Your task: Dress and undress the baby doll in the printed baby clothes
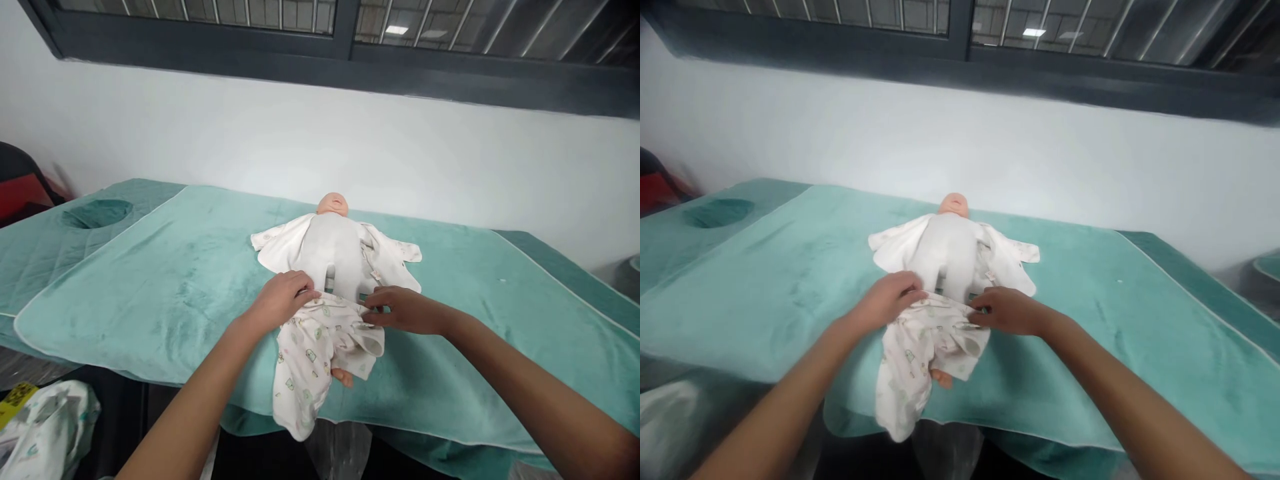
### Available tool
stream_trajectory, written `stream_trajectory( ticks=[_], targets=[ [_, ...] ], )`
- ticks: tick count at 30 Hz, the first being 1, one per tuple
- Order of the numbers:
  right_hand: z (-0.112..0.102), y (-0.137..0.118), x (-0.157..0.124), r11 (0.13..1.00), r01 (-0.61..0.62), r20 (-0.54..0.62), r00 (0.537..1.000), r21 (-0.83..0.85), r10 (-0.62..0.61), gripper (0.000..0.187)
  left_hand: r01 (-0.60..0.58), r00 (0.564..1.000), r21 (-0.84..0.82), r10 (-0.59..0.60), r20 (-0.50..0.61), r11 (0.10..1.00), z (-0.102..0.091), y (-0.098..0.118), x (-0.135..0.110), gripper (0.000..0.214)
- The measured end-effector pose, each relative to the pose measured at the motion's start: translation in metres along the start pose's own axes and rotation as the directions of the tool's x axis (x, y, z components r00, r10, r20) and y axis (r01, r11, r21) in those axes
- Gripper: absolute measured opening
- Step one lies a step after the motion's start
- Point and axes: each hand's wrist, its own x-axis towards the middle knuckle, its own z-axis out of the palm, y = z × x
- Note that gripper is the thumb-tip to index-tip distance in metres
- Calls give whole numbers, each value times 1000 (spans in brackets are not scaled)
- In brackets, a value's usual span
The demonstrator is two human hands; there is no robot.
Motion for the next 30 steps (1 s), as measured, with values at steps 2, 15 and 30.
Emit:
stream_trajectory(
  ticks=[2, 15, 30],
  targets=[
    [2, 5, -2, 1000, -26, -30, 999, 4, 26, 30, -31, 997, -18, 32, 64, 999, -7, -1, -3, 30],
    [27, 29, 26, 997, -42, -622, 783, -63, -6, 27, 99, 988, -354, -136, -80, 930, -2, -13, 11, 21],
    [-2, 49, 90, 969, -203, -759, 605, 142, 238, 27, 243, 871, -207, -307, -383, 948, 7, -46, 103, 23]
  ],
)
